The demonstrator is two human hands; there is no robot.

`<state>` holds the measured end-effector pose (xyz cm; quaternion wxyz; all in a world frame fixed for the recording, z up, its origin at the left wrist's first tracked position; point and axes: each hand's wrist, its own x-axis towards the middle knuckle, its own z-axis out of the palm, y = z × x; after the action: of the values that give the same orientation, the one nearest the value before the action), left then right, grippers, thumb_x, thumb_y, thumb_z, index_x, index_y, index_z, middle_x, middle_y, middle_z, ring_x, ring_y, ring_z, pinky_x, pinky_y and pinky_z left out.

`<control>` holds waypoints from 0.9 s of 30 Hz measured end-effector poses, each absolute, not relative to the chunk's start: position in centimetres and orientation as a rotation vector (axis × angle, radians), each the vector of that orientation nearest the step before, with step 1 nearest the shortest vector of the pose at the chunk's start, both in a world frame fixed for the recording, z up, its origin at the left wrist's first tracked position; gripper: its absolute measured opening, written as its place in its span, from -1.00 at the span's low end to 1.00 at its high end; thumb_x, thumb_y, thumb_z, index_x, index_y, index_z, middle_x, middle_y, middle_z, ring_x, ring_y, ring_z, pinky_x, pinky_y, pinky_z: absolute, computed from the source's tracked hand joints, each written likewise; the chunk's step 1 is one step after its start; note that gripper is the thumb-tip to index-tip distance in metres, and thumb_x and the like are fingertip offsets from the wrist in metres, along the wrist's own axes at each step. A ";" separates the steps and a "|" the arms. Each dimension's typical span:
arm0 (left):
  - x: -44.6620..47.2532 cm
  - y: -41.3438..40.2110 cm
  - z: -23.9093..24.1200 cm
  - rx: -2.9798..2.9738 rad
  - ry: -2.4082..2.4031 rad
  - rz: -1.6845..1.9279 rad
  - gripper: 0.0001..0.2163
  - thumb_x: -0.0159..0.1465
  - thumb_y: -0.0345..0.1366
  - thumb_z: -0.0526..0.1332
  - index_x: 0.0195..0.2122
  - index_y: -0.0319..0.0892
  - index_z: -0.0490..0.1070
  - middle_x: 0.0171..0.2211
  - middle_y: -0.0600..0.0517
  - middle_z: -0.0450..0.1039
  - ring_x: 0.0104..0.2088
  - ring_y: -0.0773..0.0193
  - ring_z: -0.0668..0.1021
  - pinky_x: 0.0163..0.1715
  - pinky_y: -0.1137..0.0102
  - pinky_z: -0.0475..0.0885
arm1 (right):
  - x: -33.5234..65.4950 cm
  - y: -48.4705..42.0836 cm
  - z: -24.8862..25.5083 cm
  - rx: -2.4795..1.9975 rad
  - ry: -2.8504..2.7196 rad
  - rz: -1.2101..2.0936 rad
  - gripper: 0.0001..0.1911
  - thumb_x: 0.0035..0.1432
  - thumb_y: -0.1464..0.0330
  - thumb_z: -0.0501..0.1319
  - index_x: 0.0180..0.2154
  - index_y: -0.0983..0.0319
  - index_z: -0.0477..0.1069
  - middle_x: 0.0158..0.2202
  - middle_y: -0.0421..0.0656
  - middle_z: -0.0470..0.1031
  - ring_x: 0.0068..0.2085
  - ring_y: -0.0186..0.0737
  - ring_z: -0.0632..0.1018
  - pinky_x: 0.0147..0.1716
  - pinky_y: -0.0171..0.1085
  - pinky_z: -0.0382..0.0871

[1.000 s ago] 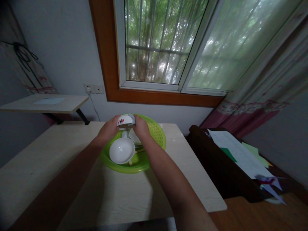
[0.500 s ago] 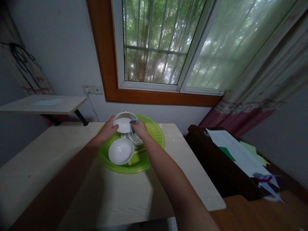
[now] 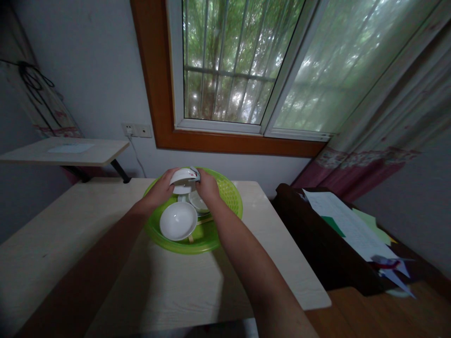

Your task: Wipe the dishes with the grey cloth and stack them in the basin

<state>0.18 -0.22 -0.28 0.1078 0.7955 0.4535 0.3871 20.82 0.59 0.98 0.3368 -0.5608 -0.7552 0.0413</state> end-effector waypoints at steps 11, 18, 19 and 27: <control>0.3 -0.4 0.0 2.348 1.371 1.196 -0.37 0.14 -0.59 0.03 0.27 -0.14 0.21 0.24 -0.12 0.33 0.26 0.15 0.37 0.33 0.19 0.22 | 20.7 0.3 1.4 -1.294 -1.992 0.074 -0.39 0.07 0.57 0.12 0.18 0.20 0.37 0.12 -0.05 0.51 0.09 -0.05 0.52 0.13 -0.16 0.35; 0.2 -0.1 0.1 2.140 1.254 1.323 -0.52 0.34 -0.23 0.11 0.29 -0.14 0.18 0.21 -0.15 0.39 0.15 0.11 0.49 0.19 0.16 0.36 | 21.1 2.9 -0.9 -1.352 -1.655 0.424 -0.76 0.18 0.41 0.18 -0.13 0.22 0.55 -0.19 -0.11 0.64 -0.15 -0.12 0.60 -0.08 -0.15 0.49; 0.2 -0.1 0.2 2.124 1.225 1.309 -0.52 0.35 -0.18 0.11 0.28 -0.14 0.19 0.20 -0.16 0.40 0.13 0.11 0.50 0.17 0.17 0.38 | 21.2 3.3 -1.2 -1.357 -1.617 0.479 -0.78 0.17 0.38 0.20 -0.16 0.22 0.55 -0.19 -0.12 0.64 -0.16 -0.12 0.61 -0.09 -0.15 0.50; 0.1 -0.2 0.3 2.039 1.175 1.322 -0.56 0.40 -0.01 -0.03 0.17 -0.13 0.29 0.14 -0.16 0.42 0.13 0.09 0.47 0.17 0.19 0.33 | 20.9 3.6 -1.9 -1.369 -1.659 0.587 -0.82 0.15 0.34 0.26 -0.20 0.23 0.56 -0.21 -0.12 0.64 -0.19 -0.14 0.61 -0.12 -0.14 0.50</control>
<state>0.09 -0.16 0.31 0.2192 0.7370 0.4248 0.4778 20.85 3.62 -1.93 0.4406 -0.5511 -0.6680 0.2364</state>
